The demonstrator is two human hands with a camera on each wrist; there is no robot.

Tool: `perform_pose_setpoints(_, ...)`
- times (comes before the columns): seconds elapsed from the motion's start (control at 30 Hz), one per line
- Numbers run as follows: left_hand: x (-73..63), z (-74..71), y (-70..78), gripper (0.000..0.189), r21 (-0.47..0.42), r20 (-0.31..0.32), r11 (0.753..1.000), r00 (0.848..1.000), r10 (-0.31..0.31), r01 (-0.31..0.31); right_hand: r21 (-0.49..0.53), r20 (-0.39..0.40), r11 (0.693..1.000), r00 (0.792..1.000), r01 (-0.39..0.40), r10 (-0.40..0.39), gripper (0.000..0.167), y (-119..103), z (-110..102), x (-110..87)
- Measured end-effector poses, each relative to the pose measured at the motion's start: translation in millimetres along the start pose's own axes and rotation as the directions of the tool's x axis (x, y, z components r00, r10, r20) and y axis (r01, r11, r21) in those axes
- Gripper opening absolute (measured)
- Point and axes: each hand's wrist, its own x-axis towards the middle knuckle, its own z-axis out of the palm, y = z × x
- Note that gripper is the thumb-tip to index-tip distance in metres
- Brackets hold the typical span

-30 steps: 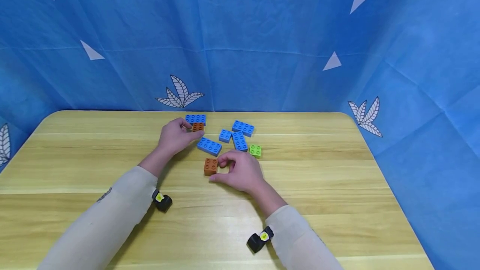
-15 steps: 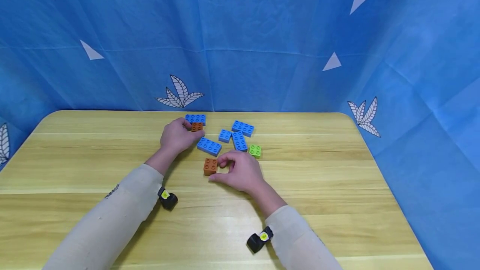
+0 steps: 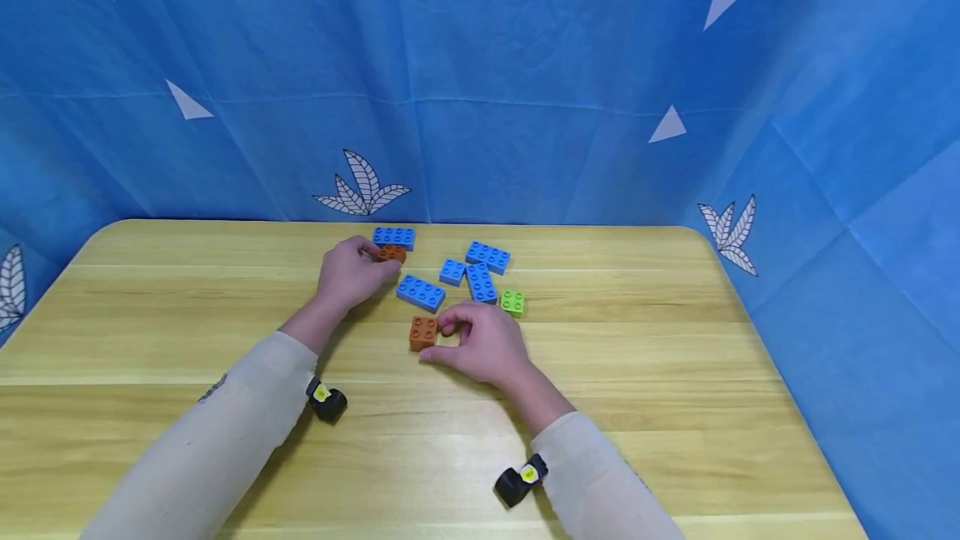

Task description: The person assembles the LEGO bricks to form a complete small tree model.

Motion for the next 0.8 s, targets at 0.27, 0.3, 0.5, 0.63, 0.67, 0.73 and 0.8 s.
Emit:
perform_pose_setpoints(0.27, -11.3, -9.4, -8.8, 0.041, -0.138, 0.023, 0.990, 0.999, 0.029, -0.026, 0.005, 0.001, 1.000, 1.000, 0.018, -0.018, 0.036, 0, 0, -0.2)
perform_pose_setpoints(0.3, -13.7, -10.6, -9.5, 0.040, -0.152, 0.025, 0.987, 0.999, 0.046, -0.041, 0.006, 0.000, 1.000, 1.000, 0.022, -0.022, 0.036, 0, -1, -0.2)
perform_pose_setpoints(0.5, -30.7, -18.5, -7.1, 0.035, -0.247, 0.064, 0.950, 0.975, 0.212, -0.191, 0.009, -0.019, 0.999, 0.999, 0.049, -0.049, 0.036, 1, -2, -0.1)
perform_pose_setpoints(0.63, -41.4, -23.2, -3.3, 0.032, -0.289, 0.101, 0.921, 0.948, 0.301, -0.262, 0.008, -0.023, 0.998, 0.998, 0.058, -0.057, 0.036, 1, -1, 0.5)
perform_pose_setpoints(0.67, -43.9, -24.2, -2.4, 0.032, -0.296, 0.110, 0.916, 0.943, 0.313, -0.270, 0.007, -0.023, 0.998, 0.998, 0.058, -0.058, 0.037, 1, -1, 0.6)
perform_pose_setpoints(0.73, -48.6, -26.1, -1.0, 0.031, -0.307, 0.129, 0.910, 0.935, 0.331, -0.279, 0.004, -0.025, 0.998, 0.998, 0.060, -0.060, 0.037, 1, 0, 0.8)
perform_pose_setpoints(0.8, -53.2, -27.6, 0.2, 0.032, -0.318, 0.150, 0.903, 0.925, 0.350, -0.290, 0.002, -0.030, 0.998, 0.997, 0.066, -0.066, 0.037, 0, 0, 0.8)
